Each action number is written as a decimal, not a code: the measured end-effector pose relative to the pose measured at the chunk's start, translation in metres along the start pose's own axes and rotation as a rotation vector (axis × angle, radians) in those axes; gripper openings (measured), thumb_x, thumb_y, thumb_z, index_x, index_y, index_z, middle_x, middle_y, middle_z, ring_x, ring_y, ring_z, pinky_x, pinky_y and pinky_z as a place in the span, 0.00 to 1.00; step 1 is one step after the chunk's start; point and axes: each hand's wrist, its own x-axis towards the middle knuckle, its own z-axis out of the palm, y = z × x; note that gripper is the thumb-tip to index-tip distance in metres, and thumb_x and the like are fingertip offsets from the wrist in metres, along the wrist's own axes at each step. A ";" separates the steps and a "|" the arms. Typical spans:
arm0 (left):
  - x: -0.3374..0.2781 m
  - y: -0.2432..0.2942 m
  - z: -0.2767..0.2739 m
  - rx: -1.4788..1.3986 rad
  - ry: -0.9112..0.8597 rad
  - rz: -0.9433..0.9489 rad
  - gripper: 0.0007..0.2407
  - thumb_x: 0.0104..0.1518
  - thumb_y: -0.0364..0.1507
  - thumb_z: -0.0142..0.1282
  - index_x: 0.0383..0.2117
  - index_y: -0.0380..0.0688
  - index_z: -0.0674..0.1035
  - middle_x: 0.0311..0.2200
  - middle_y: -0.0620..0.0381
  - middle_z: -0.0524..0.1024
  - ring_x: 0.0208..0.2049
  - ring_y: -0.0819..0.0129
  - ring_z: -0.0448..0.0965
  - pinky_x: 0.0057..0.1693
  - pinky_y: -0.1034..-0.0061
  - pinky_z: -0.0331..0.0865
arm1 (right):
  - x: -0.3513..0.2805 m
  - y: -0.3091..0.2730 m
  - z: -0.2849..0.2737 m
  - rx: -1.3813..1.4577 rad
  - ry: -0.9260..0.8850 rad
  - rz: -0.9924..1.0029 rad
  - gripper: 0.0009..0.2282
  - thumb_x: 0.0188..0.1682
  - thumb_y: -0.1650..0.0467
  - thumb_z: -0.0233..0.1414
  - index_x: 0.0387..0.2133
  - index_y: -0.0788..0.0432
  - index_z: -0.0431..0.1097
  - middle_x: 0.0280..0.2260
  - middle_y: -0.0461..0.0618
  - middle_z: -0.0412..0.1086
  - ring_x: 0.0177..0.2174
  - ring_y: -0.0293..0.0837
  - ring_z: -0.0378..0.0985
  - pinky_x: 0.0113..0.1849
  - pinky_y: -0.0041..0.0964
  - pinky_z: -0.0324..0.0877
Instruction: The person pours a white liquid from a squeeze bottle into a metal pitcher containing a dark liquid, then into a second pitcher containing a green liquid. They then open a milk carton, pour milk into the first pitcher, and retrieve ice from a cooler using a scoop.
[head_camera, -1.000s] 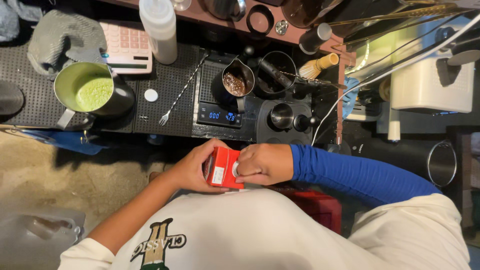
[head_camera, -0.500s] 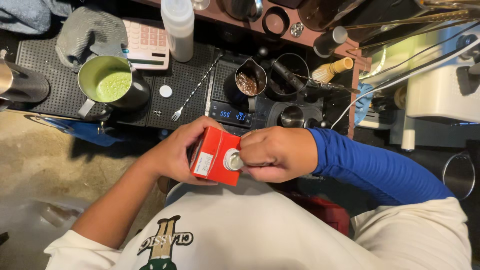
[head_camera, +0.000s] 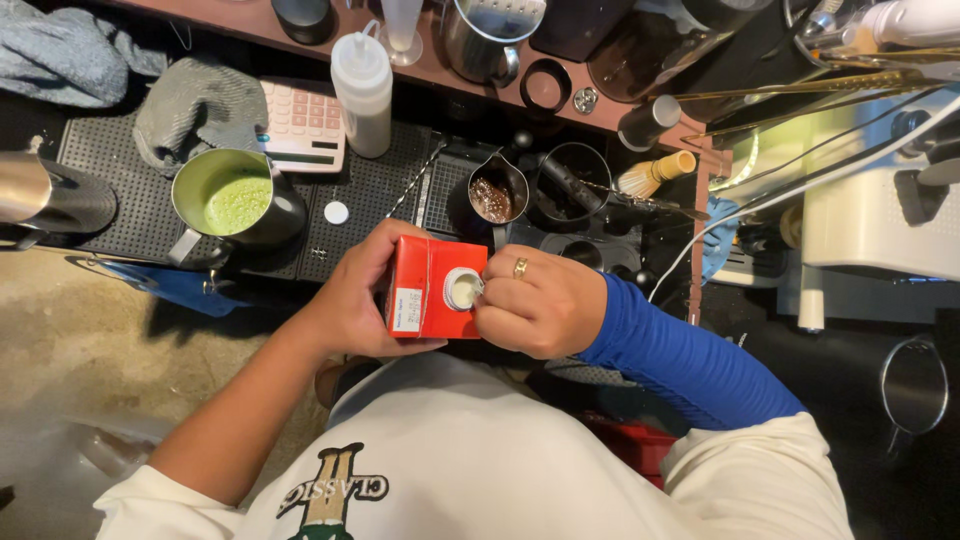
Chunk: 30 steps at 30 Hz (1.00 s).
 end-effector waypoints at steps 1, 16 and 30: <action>0.002 0.000 0.000 0.025 0.002 0.004 0.34 0.36 0.30 0.79 0.50 0.42 0.69 0.46 0.56 0.76 0.47 0.72 0.79 0.57 0.74 0.74 | -0.001 0.000 0.000 -0.028 -0.002 0.002 0.09 0.36 0.74 0.57 0.27 0.64 0.66 0.29 0.51 0.62 0.32 0.49 0.70 0.36 0.41 0.70; 0.030 -0.019 -0.003 0.265 0.157 0.049 0.34 0.36 0.34 0.79 0.50 0.42 0.68 0.44 0.55 0.75 0.45 0.68 0.79 0.54 0.73 0.73 | -0.040 0.010 0.061 0.209 0.915 0.577 0.08 0.53 0.81 0.50 0.26 0.64 0.61 0.28 0.54 0.67 0.29 0.47 0.73 0.34 0.40 0.71; 0.073 -0.026 -0.022 0.468 0.048 -0.159 0.31 0.39 0.38 0.77 0.47 0.41 0.71 0.40 0.51 0.79 0.42 0.62 0.83 0.51 0.70 0.74 | -0.121 -0.007 0.078 0.513 1.109 1.095 0.06 0.61 0.75 0.48 0.34 0.64 0.61 0.33 0.53 0.69 0.34 0.38 0.72 0.42 0.32 0.70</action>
